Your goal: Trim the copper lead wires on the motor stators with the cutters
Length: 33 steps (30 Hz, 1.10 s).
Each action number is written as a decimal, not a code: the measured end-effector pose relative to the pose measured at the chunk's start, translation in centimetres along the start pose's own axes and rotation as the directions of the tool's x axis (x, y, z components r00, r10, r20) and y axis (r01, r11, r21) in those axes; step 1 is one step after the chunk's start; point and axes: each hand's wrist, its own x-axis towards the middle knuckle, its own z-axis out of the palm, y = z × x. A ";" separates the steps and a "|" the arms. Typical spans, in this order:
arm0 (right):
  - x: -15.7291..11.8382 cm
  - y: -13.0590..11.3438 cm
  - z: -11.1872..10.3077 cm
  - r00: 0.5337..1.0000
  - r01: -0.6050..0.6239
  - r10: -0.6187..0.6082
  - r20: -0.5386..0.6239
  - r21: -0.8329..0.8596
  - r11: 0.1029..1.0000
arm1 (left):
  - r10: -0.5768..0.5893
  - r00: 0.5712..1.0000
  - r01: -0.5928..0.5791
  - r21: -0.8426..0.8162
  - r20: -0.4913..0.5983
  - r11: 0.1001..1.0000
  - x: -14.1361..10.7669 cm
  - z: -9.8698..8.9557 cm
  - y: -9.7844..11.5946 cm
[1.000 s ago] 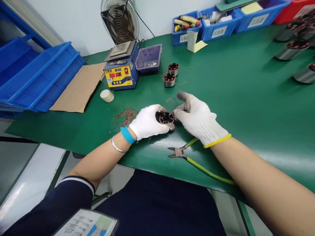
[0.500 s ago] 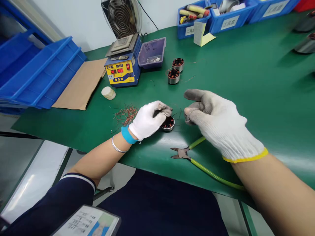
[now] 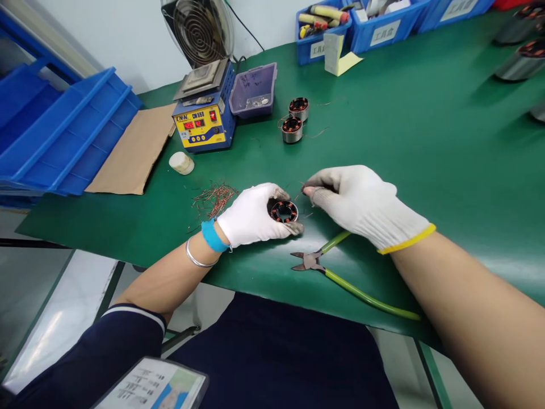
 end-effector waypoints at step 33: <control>-3.1 0.3 0.8 0.903 0.428 -0.377 0.205 -0.398 0.811 | 0.023 1.000 -0.022 0.026 -0.019 0.999 1.4 0.3 -1.3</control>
